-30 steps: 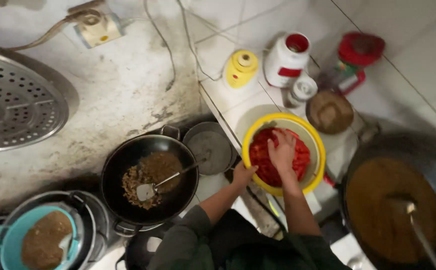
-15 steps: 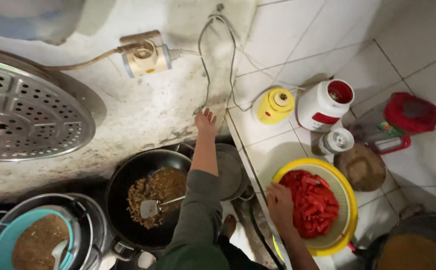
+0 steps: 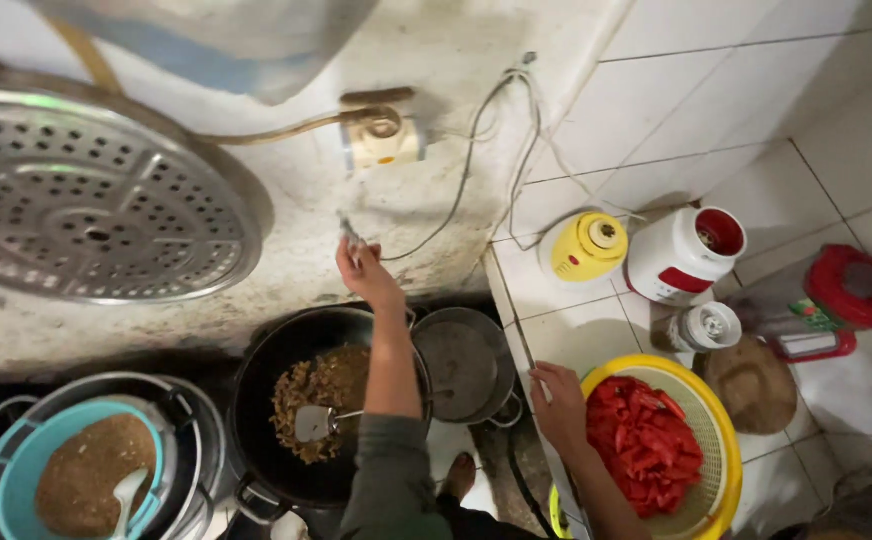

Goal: Stirring pots of food on a stove, adding seasoning from packets, and placing fresh chilies into a blender jar for preparation.

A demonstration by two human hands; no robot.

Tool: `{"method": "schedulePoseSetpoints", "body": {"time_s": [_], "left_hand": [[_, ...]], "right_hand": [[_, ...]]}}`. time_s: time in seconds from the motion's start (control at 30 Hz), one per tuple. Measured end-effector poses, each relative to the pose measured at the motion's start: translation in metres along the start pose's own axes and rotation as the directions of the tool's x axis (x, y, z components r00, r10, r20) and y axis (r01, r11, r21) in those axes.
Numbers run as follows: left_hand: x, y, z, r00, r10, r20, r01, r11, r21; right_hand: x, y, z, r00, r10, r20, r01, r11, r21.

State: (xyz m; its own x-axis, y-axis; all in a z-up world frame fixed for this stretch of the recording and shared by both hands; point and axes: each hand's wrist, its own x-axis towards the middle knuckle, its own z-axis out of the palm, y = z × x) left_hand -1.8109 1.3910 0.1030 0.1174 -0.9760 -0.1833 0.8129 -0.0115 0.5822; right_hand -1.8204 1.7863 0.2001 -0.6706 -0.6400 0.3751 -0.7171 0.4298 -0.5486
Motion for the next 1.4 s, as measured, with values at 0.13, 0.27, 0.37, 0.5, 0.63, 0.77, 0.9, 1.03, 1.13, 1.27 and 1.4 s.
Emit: {"method": "schedulePoseSetpoints", "body": {"time_s": [0.13,0.27,0.37,0.5,0.63,0.77,0.9,1.03,1.13,1.27,1.4], "left_hand": [[-0.004,0.128,0.071,0.872,0.268,0.41,-0.455,0.754,0.474],[-0.001,0.201,0.135,0.716,0.38,0.585,-0.652,0.662,0.369],[0.006,0.227,0.161,0.553,0.434,0.711,-0.821,0.432,0.374],[0.014,0.236,0.168,0.406,0.349,0.845,-0.914,0.168,0.37],[0.014,0.25,0.179,0.395,0.331,0.857,-0.913,0.25,0.324],[0.021,0.244,0.182,0.422,0.325,0.846,-0.89,0.327,0.318],[0.029,0.23,0.179,0.49,0.321,0.81,-0.847,0.396,0.355],[0.028,0.235,0.178,0.555,0.258,0.791,-0.768,0.524,0.368],[0.029,0.232,0.176,0.57,0.246,0.784,-0.737,0.576,0.355],[0.03,0.233,0.177,0.565,0.246,0.788,-0.762,0.521,0.384],[0.028,0.237,0.177,0.543,0.256,0.8,-0.805,0.431,0.408]], "right_hand": [[0.011,-0.032,0.008,0.996,-0.076,0.043,0.075,0.997,0.015],[0.014,-0.049,0.02,0.983,-0.158,0.092,0.154,0.987,0.048],[0.012,-0.046,0.033,0.975,-0.174,0.141,0.166,0.984,0.071],[0.008,-0.045,0.042,0.975,-0.15,0.165,0.134,0.986,0.102],[0.005,-0.048,0.041,0.963,-0.194,0.185,0.18,0.98,0.089],[0.004,-0.049,0.044,0.968,-0.143,0.208,0.124,0.987,0.104],[0.009,-0.061,0.036,0.971,-0.133,0.197,0.112,0.987,0.117],[0.009,-0.057,0.036,0.968,-0.151,0.203,0.137,0.987,0.081],[0.01,-0.053,0.042,0.967,-0.123,0.225,0.114,0.992,0.05],[0.013,-0.048,0.052,0.963,-0.19,0.191,0.18,0.981,0.068],[0.02,-0.061,0.047,0.958,-0.166,0.236,0.14,0.982,0.125]]}}
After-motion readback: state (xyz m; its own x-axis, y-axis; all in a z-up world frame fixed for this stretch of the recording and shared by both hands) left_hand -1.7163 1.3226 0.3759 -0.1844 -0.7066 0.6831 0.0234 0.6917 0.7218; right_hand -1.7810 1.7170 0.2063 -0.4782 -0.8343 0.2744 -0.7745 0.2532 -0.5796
